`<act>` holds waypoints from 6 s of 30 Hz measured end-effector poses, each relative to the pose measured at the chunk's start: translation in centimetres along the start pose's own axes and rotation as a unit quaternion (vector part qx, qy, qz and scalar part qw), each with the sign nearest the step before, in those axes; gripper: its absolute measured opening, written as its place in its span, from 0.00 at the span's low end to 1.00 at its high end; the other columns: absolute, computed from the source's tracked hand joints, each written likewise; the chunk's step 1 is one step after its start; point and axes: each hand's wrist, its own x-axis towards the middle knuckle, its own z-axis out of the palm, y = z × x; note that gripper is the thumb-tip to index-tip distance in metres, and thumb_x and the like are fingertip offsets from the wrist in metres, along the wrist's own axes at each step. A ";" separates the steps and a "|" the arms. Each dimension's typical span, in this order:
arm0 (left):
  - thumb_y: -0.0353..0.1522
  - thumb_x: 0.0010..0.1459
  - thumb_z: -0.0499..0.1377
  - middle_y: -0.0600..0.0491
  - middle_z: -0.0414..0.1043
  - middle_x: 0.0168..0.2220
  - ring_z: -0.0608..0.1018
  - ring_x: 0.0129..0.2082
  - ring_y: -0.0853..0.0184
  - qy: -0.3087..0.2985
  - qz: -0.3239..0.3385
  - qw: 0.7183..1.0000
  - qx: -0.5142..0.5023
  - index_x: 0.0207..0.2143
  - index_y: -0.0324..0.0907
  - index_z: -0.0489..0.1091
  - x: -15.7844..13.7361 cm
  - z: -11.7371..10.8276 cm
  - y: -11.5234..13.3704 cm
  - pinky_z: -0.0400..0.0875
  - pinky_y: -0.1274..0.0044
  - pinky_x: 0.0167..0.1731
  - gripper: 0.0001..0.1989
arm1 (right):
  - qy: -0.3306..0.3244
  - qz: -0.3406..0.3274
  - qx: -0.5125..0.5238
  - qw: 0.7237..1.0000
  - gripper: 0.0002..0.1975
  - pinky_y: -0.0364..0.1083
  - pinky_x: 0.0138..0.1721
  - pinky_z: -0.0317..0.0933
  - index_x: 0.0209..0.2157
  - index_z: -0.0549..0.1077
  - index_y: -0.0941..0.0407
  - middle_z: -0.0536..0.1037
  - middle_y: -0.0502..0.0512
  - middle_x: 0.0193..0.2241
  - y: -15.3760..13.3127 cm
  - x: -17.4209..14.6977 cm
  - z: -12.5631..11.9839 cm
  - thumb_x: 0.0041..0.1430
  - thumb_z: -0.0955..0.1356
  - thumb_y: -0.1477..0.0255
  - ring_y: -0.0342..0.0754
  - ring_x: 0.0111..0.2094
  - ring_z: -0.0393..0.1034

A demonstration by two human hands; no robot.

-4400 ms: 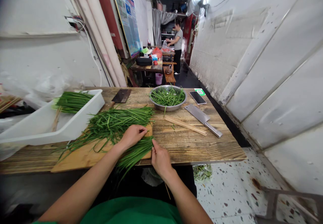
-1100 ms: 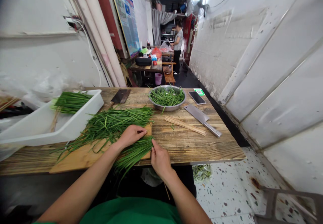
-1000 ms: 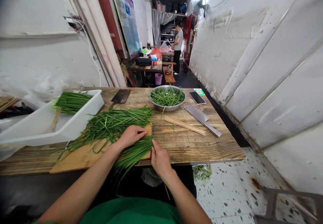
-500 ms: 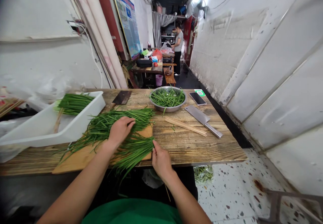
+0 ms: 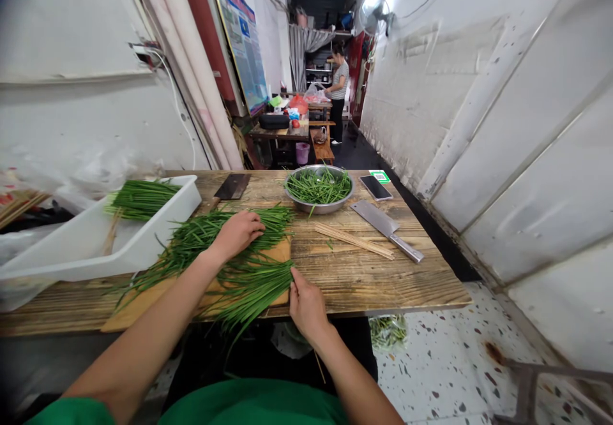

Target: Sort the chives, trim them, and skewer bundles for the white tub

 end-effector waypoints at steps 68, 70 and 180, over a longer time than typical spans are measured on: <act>0.33 0.57 0.50 0.53 0.72 0.32 0.70 0.35 0.68 -0.058 -0.001 0.970 -0.234 0.29 0.43 0.72 -2.6 -0.1 5.7 0.58 0.76 0.39 0.12 | -0.025 0.035 -0.016 0.999 0.21 0.46 0.35 0.66 0.52 0.62 0.63 0.76 0.62 0.38 -0.3 0.1 -0.3 0.57 0.57 0.75 0.50 0.34 0.73; 0.34 0.56 0.50 0.52 0.72 0.33 0.70 0.36 0.67 0.001 -0.071 0.982 -0.175 0.30 0.42 0.72 -2.4 -0.4 4.3 0.57 0.74 0.39 0.11 | -0.023 0.032 -0.019 0.999 0.21 0.46 0.36 0.66 0.52 0.63 0.63 0.76 0.62 0.38 -0.3 0.2 -0.3 0.57 0.57 0.75 0.50 0.35 0.73; 0.35 0.51 0.52 0.55 0.72 0.25 0.70 0.26 0.69 -0.065 -0.126 0.951 -0.275 0.26 0.41 0.73 -1.9 2.8 5.5 0.58 0.80 0.28 0.12 | 0.004 0.008 0.001 1.000 0.20 0.46 0.39 0.66 0.52 0.63 0.62 0.75 0.62 0.39 0.2 -0.1 0.1 0.57 0.57 0.76 0.49 0.38 0.72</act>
